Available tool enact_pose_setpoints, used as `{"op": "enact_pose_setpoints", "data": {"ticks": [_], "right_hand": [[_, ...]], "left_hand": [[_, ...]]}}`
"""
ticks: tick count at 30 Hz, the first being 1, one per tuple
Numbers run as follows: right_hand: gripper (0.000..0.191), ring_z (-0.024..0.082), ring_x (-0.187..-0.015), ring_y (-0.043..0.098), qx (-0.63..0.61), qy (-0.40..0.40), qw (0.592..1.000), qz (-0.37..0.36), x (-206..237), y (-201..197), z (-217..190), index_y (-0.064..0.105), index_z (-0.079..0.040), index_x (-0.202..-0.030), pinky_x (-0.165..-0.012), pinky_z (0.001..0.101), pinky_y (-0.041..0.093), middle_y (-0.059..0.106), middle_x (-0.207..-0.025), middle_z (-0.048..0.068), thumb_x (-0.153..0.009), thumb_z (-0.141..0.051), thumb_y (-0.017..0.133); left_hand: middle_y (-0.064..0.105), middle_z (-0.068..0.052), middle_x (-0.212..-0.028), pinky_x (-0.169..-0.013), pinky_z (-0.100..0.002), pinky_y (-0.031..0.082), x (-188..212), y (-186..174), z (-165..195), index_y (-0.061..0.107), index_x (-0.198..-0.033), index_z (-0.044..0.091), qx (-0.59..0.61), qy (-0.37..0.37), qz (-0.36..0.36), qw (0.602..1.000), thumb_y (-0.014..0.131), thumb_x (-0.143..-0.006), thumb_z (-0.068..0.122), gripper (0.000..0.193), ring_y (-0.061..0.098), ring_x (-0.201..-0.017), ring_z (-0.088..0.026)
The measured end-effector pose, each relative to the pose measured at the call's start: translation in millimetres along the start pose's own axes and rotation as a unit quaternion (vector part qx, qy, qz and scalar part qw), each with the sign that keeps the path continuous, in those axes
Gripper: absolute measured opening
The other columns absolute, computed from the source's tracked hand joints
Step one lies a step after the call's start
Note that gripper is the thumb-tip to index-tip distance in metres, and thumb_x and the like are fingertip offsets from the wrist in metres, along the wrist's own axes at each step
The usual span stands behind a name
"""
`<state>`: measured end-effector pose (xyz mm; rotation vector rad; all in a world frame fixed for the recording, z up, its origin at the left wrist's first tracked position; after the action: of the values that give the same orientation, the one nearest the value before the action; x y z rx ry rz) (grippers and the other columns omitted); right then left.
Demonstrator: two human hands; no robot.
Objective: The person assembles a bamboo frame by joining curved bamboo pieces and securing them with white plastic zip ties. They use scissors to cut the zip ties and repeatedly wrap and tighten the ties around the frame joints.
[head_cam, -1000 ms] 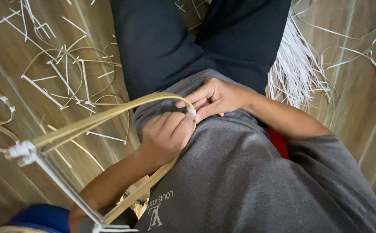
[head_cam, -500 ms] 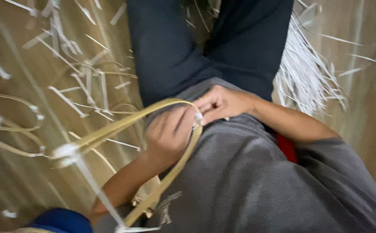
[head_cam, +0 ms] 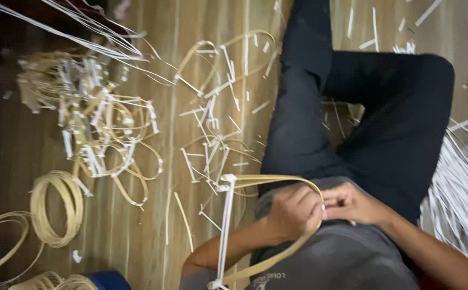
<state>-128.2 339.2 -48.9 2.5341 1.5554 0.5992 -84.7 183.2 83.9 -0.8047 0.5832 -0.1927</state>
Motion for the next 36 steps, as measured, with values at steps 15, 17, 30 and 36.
{"op": "enact_pose_setpoints", "data": {"ticks": [15, 17, 30, 36], "right_hand": [[0.034, 0.004, -0.037, 0.048, -0.068, -0.007, 0.998, 0.017, -10, 3, 6, 0.08, -0.006, -0.119, -0.031, 0.0216, 0.036, 0.087, -0.082, 0.006, -0.086, -0.014, 0.077], [0.027, 0.004, -0.037, 0.046, -0.057, -0.018, 0.998, 0.016, -9, 3, 9, 0.083, -0.003, -0.112, -0.032, 0.0216, 0.035, 0.084, -0.076, 0.007, -0.088, -0.014, 0.077], [0.036, 0.012, -0.096, 0.074, 0.083, -0.225, 0.97, 0.049, 0, 24, -33, 0.072, -0.001, -0.128, -0.082, 0.0288, 0.058, 0.081, -0.111, 0.008, -0.098, -0.02, 0.072], [0.033, 0.015, -0.078, 0.06, 0.063, -0.025, 0.997, 0.045, 18, 38, -37, 0.075, -0.001, -0.13, -0.074, 0.0289, 0.05, 0.069, -0.089, 0.016, -0.102, -0.016, 0.073]], "left_hand": [[0.071, -0.006, -0.095, -0.076, -0.024, 0.053, 39, 30, -76, 0.069, -0.103, -0.001, 0.446, -0.34, 0.006, 0.828, 0.072, -0.096, 0.004, 0.009, 0.066, -0.084, -0.009], [0.074, -0.008, -0.094, -0.077, -0.024, 0.056, 39, 32, -67, 0.071, -0.099, -0.001, 0.398, -0.349, 0.045, 0.847, 0.072, -0.096, 0.004, 0.006, 0.069, -0.086, -0.01], [0.071, -0.013, -0.106, -0.094, -0.035, 0.056, 36, -46, -114, 0.064, -0.095, 0.005, 0.289, -0.247, 0.195, 0.904, 0.067, -0.102, 0.011, 0.01, 0.068, -0.102, -0.02], [0.071, -0.013, -0.112, -0.081, -0.026, 0.055, 55, -39, -107, 0.057, -0.102, -0.001, 0.283, -0.386, 0.183, 0.859, 0.068, -0.106, -0.002, 0.011, 0.064, -0.093, -0.014]]}}
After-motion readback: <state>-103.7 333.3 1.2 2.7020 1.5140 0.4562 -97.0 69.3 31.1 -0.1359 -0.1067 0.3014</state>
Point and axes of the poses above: each hand's wrist, its own x-axis away from the middle knuckle, its own y-axis out of the palm, z = x × y, the point moved 4 cm from there along -x, towards the middle knuckle
